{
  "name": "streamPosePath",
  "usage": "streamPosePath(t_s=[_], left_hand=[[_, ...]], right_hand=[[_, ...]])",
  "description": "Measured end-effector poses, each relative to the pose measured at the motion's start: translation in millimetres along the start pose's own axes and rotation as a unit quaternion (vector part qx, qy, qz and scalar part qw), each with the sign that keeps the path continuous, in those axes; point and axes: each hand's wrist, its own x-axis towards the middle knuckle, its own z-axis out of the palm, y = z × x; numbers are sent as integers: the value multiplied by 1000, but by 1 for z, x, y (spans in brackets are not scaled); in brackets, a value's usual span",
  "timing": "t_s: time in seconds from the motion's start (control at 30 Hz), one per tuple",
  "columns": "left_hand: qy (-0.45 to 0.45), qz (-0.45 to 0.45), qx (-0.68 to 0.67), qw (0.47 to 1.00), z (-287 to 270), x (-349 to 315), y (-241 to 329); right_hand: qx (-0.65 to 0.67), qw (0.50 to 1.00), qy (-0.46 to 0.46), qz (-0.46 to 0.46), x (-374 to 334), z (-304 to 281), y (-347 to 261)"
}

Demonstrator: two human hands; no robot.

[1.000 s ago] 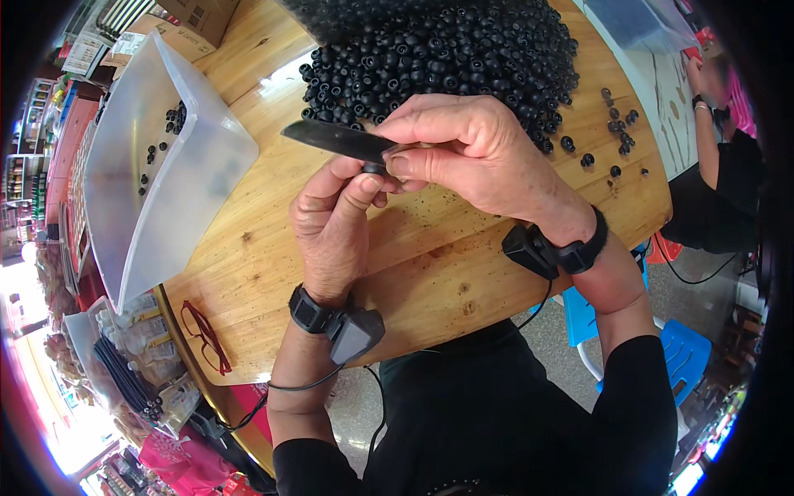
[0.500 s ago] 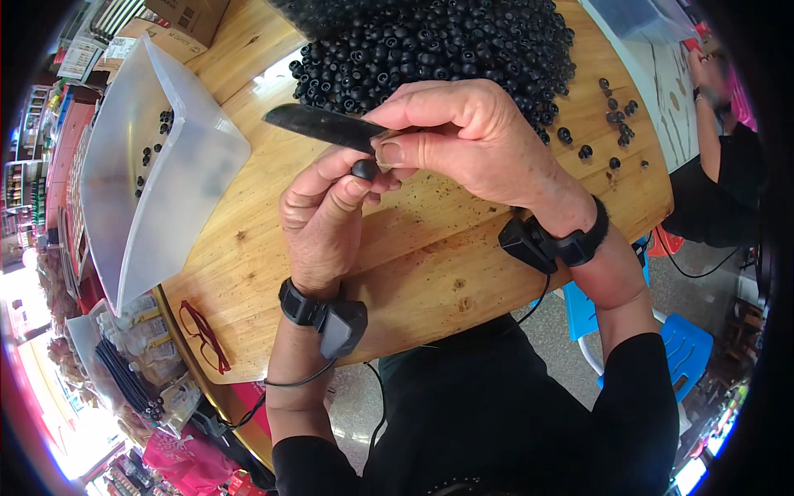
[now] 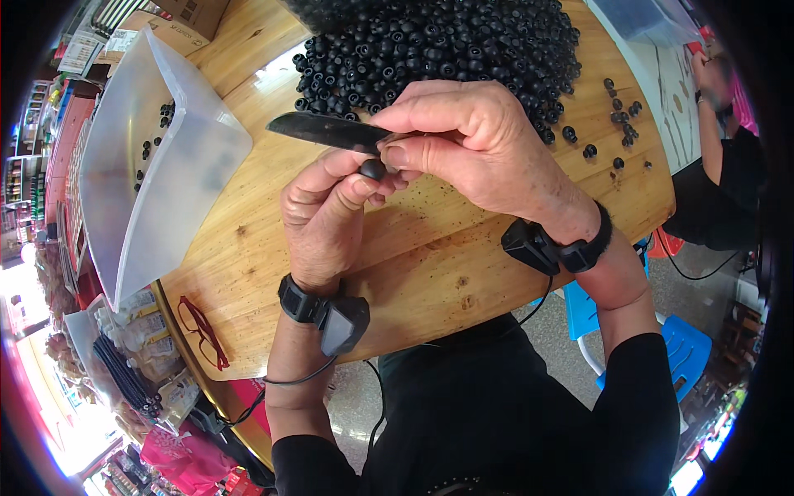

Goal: Trimming small parts off of black spherical objects using a knife.

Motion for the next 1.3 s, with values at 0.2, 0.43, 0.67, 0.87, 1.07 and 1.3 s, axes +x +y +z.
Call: streamPosePath(t_s=[0.2, 0.43, 0.67, 0.87, 1.07, 1.3], left_hand=[[-38, -23, -51, 998, -4, 5, 2], [-51, -35, -62, 996, -4, 5, 3], [-54, -40, -71, 995, -5, 4, 4], [-10, -44, -29, 999, -2, 4, 7], [70, 143, 184, 970, -4, 4, 40], [242, 272, 632, 684, -30, 47, 123]], right_hand=[[164, 985, 34, 30, 0, 8, 5], [233, 971, 31, 46, -1, 8, 0], [228, 972, 39, 37, 0, 9, 3], [226, 970, 51, 75, 1, 6, 5], [239, 961, 88, 111, 7, -2, 7], [274, 945, 116, 133, 6, -9, 11]])
